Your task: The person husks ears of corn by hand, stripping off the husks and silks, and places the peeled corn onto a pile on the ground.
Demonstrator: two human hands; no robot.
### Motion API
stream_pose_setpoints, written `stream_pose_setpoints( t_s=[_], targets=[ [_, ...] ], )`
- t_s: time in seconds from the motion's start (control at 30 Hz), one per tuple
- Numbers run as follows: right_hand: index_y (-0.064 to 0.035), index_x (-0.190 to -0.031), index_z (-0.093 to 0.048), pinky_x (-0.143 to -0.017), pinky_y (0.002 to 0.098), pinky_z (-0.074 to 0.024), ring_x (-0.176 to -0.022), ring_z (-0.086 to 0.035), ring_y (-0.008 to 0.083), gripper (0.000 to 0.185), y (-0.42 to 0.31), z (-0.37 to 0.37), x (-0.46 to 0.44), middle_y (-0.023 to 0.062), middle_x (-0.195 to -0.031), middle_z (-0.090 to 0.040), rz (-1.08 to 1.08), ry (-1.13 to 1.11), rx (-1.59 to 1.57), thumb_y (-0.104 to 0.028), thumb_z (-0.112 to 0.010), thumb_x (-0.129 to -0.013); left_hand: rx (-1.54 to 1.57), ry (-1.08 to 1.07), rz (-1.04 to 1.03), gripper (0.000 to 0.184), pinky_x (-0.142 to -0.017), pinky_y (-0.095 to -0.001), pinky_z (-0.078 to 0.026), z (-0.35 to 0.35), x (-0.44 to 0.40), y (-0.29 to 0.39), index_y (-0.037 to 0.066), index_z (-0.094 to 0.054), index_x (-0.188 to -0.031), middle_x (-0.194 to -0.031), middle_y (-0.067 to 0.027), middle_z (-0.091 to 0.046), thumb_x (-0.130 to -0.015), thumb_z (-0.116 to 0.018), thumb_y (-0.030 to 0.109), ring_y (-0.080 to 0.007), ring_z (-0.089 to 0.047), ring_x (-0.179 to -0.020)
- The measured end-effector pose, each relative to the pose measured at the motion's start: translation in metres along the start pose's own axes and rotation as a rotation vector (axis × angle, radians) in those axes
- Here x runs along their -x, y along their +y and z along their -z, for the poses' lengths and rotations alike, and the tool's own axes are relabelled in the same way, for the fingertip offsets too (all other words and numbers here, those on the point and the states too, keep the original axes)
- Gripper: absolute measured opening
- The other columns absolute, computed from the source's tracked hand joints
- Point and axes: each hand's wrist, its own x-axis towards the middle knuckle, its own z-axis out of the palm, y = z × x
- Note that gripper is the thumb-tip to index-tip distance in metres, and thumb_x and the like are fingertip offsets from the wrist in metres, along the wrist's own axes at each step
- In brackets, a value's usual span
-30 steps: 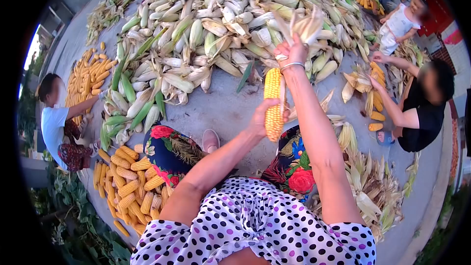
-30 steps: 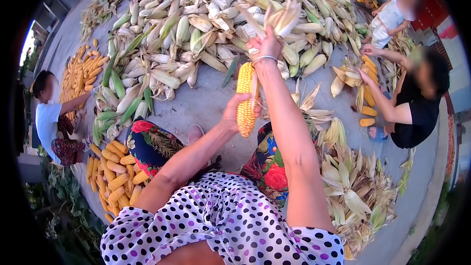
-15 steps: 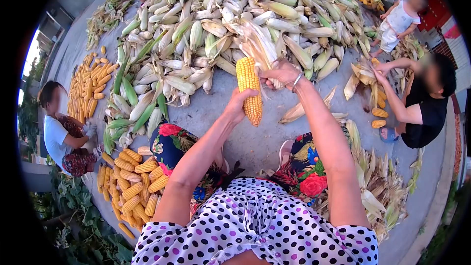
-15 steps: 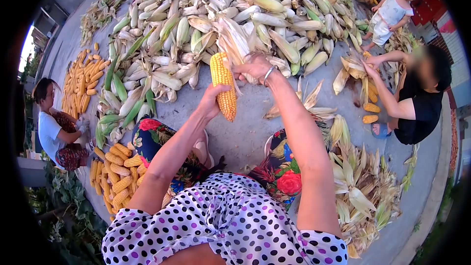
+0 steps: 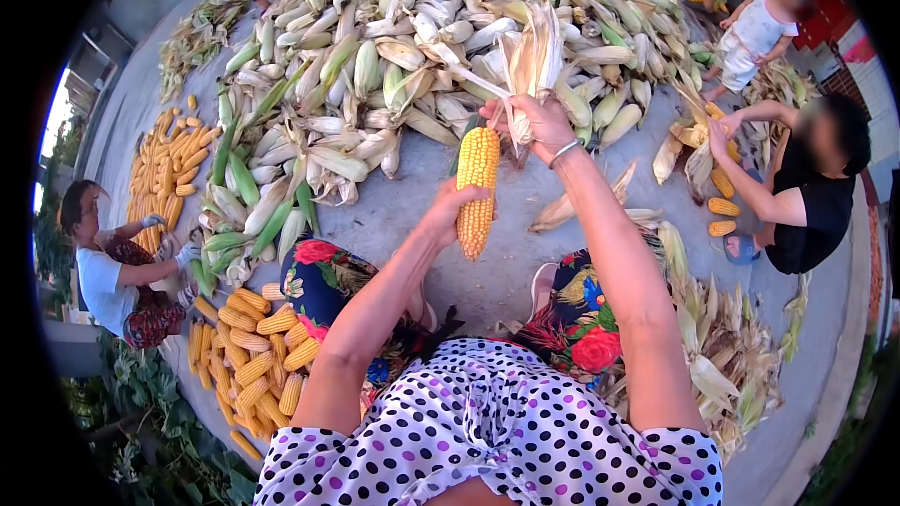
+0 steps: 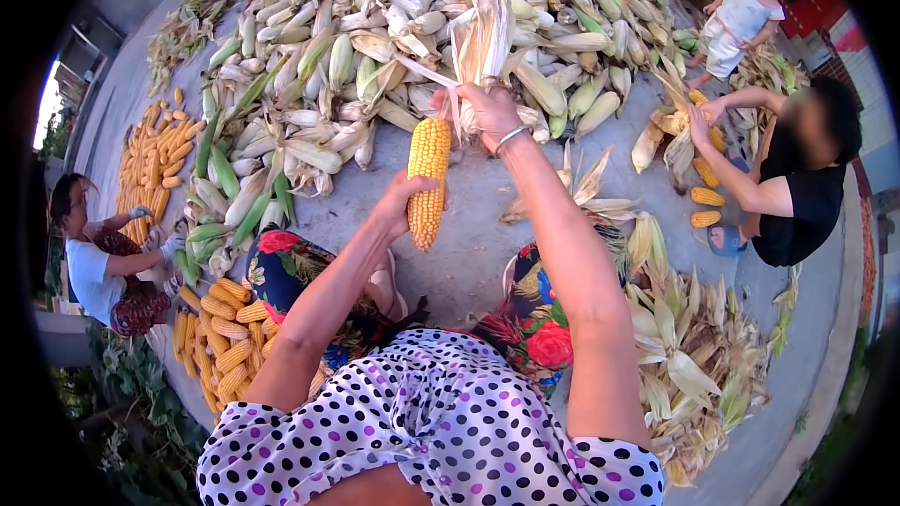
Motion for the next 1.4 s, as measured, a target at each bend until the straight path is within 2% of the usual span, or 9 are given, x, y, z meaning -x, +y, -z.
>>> stream_pose_setpoints(
  t_s=[0.13,0.4,0.73,0.83,0.93,1.07,1.17,1.3,1.4],
  targets=[
    [0.0009,-0.074,-0.054,-0.046,0.0283,-0.0461,-0.053,-0.054,0.0127,0.016,0.011,0.001,-0.006,0.0058,-0.068,-0.057,-0.021,0.086,0.039,-0.013,-0.051,-0.082,-0.221,-0.052,-0.015,0.040,-0.059,-0.0306,-0.052,-0.015,0.005,0.002,-0.002,-0.047,-0.106,-0.079,-0.0105,-0.058,-0.073,-0.066,0.014,-0.0193,-0.060,-0.067],
    [0.0014,-0.079,-0.053,-0.068,0.0406,-0.0488,-0.073,-0.063,0.0333,0.020,0.022,0.015,0.002,0.0226,-0.071,-0.061,0.696,-0.102,1.940,-0.017,-0.046,-0.083,-1.069,0.035,-0.044,0.054,-0.072,-0.0313,-0.049,0.013,-0.012,0.031,-0.002,-0.050,-0.112,-0.092,-0.0122,-0.061,-0.068,-0.071,0.023,-0.0207,-0.060,-0.079],
    [-0.0045,-0.097,-0.062,-0.083,0.0450,-0.0465,-0.095,-0.058,0.0360,0.026,-0.075,0.209,0.100,0.0196,-0.102,-0.061,-0.460,0.022,2.177,-0.021,-0.049,-0.082,-1.595,0.374,0.057,0.068,-0.080,-0.0347,-0.048,0.132,0.030,0.132,-0.006,-0.053,-0.111,-0.096,-0.0208,-0.063,-0.061,-0.073,0.036,-0.0290,-0.062,-0.088],
    [-0.0033,-0.112,-0.054,-0.093,0.0438,-0.0417,-0.108,-0.052,0.0382,0.045,-0.073,0.394,0.224,0.0246,-0.119,-0.052,-0.462,-0.088,2.078,-0.031,-0.059,-0.076,-1.578,0.520,0.109,0.058,-0.071,-0.0352,-0.048,0.173,0.059,0.148,-0.005,-0.058,-0.102,-0.086,-0.0172,-0.064,-0.061,-0.072,0.033,-0.0246,-0.062,-0.077],
    [-0.0042,-0.113,-0.053,-0.092,0.0427,-0.0428,-0.109,-0.052,0.0360,0.045,-0.088,0.352,0.261,0.0237,-0.119,-0.052,-1.271,-0.138,2.055,-0.028,-0.060,-0.075,-1.553,0.536,0.066,0.051,-0.066,-0.0343,-0.048,0.255,0.082,0.137,-0.005,-0.059,-0.096,-0.083,-0.0149,-0.063,-0.062,-0.071,0.033,-0.0215,-0.061,-0.072],
    [-0.0055,-0.114,-0.052,-0.090,0.0413,-0.0443,-0.110,-0.052,0.0331,0.045,-0.056,0.313,0.238,0.0224,-0.120,-0.051,-1.541,-0.275,2.051,-0.024,-0.061,-0.074,-1.320,0.639,0.418,0.048,-0.061,-0.0335,-0.048,0.275,0.105,0.103,-0.004,-0.061,-0.091,-0.080,-0.0131,-0.064,-0.064,-0.073,0.033,-0.0208,-0.061,-0.068],
    [-0.0065,-0.115,-0.051,-0.089,0.0402,-0.0454,-0.111,-0.052,0.0309,0.045,0.004,0.298,0.172,0.0215,-0.121,-0.051,-1.226,-0.333,2.129,-0.021,-0.062,-0.073,-1.342,0.689,0.593,0.049,-0.060,-0.0335,-0.048,0.296,0.129,0.065,-0.005,-0.061,-0.090,-0.080,-0.0129,-0.064,-0.063,-0.075,0.033,-0.0210,-0.061,-0.068],
    [-0.0075,-0.116,-0.049,-0.087,0.0378,-0.0458,-0.117,-0.046,0.0284,0.049,0.105,0.257,0.090,0.0166,-0.123,-0.048,-0.231,-0.420,1.957,-0.011,-0.063,-0.069,-1.184,0.827,0.590,0.049,-0.061,-0.0336,-0.049,0.300,0.185,0.008,-0.006,-0.061,-0.089,-0.080,-0.0131,-0.064,-0.062,-0.076,0.033,-0.0212,-0.062,-0.068],
    [-0.0074,-0.124,-0.043,-0.100,0.0432,-0.0334,-0.120,-0.039,0.0328,0.066,0.147,0.233,0.072,0.0140,-0.128,-0.044,-0.057,-0.638,1.971,-0.007,-0.071,-0.065,-0.995,1.032,0.580,0.050,-0.061,-0.0337,-0.049,0.279,0.226,-0.024,-0.007,-0.061,-0.088,-0.080,-0.0132,-0.064,-0.061,-0.076,0.032,-0.0214,-0.062,-0.068]
  ],
)
